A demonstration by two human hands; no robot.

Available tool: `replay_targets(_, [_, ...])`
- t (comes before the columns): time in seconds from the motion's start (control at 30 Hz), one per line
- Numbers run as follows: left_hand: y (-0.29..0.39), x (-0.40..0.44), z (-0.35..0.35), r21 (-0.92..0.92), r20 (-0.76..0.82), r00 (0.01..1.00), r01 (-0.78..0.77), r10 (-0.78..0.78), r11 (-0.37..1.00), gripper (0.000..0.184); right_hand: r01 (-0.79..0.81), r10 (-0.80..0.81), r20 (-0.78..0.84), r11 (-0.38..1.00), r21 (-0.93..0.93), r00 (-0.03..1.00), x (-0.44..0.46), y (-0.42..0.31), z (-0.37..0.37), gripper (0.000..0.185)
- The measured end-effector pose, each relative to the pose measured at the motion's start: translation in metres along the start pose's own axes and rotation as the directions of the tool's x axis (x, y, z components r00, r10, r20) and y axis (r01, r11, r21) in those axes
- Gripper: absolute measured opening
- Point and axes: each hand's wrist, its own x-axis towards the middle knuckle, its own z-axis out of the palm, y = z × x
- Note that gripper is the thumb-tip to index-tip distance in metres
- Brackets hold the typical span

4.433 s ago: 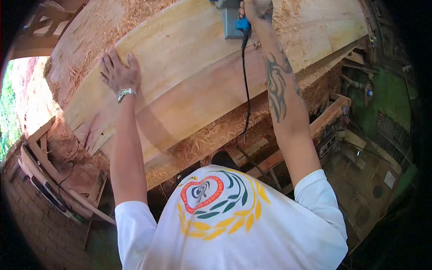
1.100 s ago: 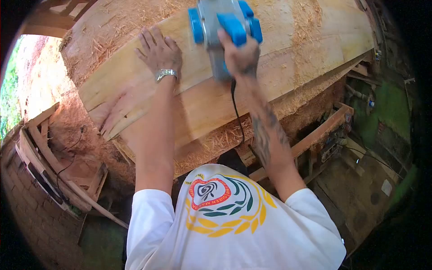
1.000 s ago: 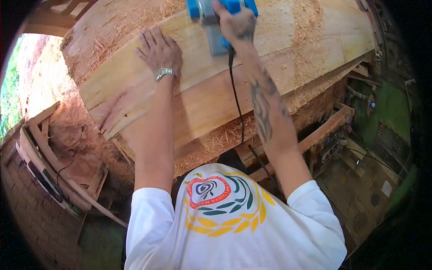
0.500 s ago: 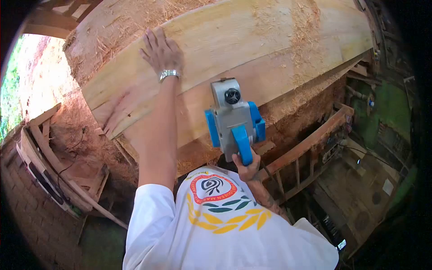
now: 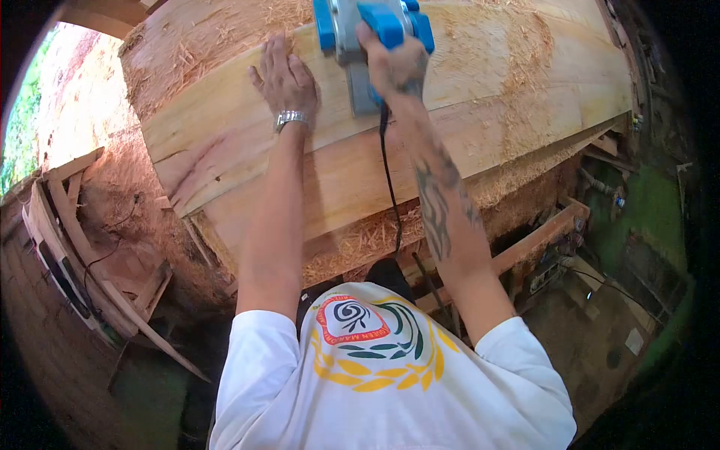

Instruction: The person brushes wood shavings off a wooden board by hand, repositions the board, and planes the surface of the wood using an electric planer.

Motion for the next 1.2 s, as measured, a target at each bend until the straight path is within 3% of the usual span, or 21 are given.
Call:
replay_targets(0.1, [0.001,-0.004,0.003,0.077,-0.025,0.999,-0.034,0.036,0.996,0.053,0.029,-0.032,0.073,0.999,0.042,0.997,0.033,0.003,0.01,0.048])
replay_targets(0.2, [-0.007,0.001,0.009,0.069,-0.028,0.998,-0.051,0.053,0.996,0.053,-0.091,0.094,0.081,0.995,-0.04,0.992,-0.013,-0.01,-0.015,0.041])
replay_targets(0.23, [-0.012,-0.001,0.009,0.05,-0.023,0.999,-0.042,0.043,0.998,0.053,-0.082,0.078,0.1,0.996,0.04,0.992,-0.036,0.008,-0.018,0.039])
replay_targets(0.3, [-0.017,-0.002,0.013,0.003,-0.061,0.995,-0.073,0.073,0.997,0.053,-0.06,0.021,0.149,0.961,0.269,0.989,-0.11,0.05,-0.033,0.031])
replay_targets(0.33, [-0.019,-0.003,0.013,-0.018,-0.075,0.993,-0.092,0.09,0.996,0.053,-0.033,-0.019,0.177,0.958,0.284,0.984,-0.157,0.061,-0.049,0.026])
replay_targets(0.4, [-0.026,0.0,0.005,-0.097,-0.032,0.994,-0.103,0.101,0.99,0.052,-0.106,0.075,0.204,0.984,0.144,0.976,-0.253,0.073,-0.086,0.03])
replay_targets(0.43, [-0.032,0.0,0.001,-0.135,-0.006,0.995,-0.104,0.104,0.985,0.051,-0.304,0.249,0.284,0.937,0.169,0.926,-0.297,0.083,-0.1,0.032])
replay_targets(0.5, [-0.064,0.006,-0.014,-0.167,0.034,0.959,-0.273,0.283,0.947,0.05,-0.183,0.154,0.23,0.977,0.11,0.961,-0.348,0.081,-0.115,0.031])
replay_targets(0.53, [-0.083,0.015,-0.027,-0.187,0.054,0.927,-0.355,0.371,0.916,0.049,-0.193,0.167,0.238,0.977,0.089,0.957,-0.348,0.079,-0.114,0.03])
replay_targets(0.57, [-0.1,0.016,-0.054,0.101,0.094,0.906,-0.42,0.412,0.902,0.05,-0.201,0.179,0.247,0.977,0.066,0.952,-0.346,0.076,-0.114,0.03])
replay_targets(0.63, [-0.121,0.015,-0.111,0.296,0.197,0.966,-0.22,0.167,0.929,0.053,-0.204,0.177,0.258,0.976,0.081,0.95,-0.328,0.064,-0.11,0.027])
replay_targets(0.7, [-0.162,0.003,-0.139,0.473,0.051,0.999,-0.037,0.015,0.88,0.057,-0.2,0.18,0.25,0.978,0.056,0.951,-0.288,0.056,-0.088,0.027])
replay_targets(0.77, [-0.161,-0.002,-0.149,0.511,0.054,0.998,-0.043,0.018,0.859,0.059,-0.048,0.038,0.163,0.997,0.056,0.986,-0.236,0.051,-0.053,0.028])
replay_targets(0.83, [-0.157,-0.002,-0.152,0.522,0.057,0.998,-0.041,0.013,0.852,0.062,-0.087,0.061,0.181,0.987,0.135,0.982,-0.18,0.027,-0.022,0.032])
replay_targets(0.9, [-0.154,-0.001,-0.154,0.514,0.045,0.999,-0.018,-0.006,0.858,0.064,0.075,-0.088,0.068,0.984,0.164,0.994,-0.127,0.004,0.009,0.029])
replay_targets(0.97, [-0.152,-0.001,-0.153,0.482,0.019,1.0,-0.012,0.003,0.876,0.063,0.192,-0.191,-0.022,0.975,0.113,0.981,-0.077,-0.008,0.038,0.038])
replay_targets(1.03, [-0.157,0.0,-0.153,0.468,-0.002,1.0,-0.013,0.016,0.884,0.062,0.114,-0.116,0.06,0.993,0.029,0.991,-0.039,-0.023,0.052,0.047])
replay_targets(1.13, [-0.157,-0.003,-0.151,0.457,-0.017,0.999,-0.016,0.027,0.889,0.061,0.115,-0.123,0.096,0.989,0.088,0.988,-0.018,-0.009,0.066,0.053])
replay_targets(1.2, [-0.155,-0.002,-0.153,0.462,-0.018,1.0,-0.014,0.025,0.887,0.061,0.016,-0.027,0.15,0.997,0.074,0.988,-0.047,0.008,0.054,0.04])
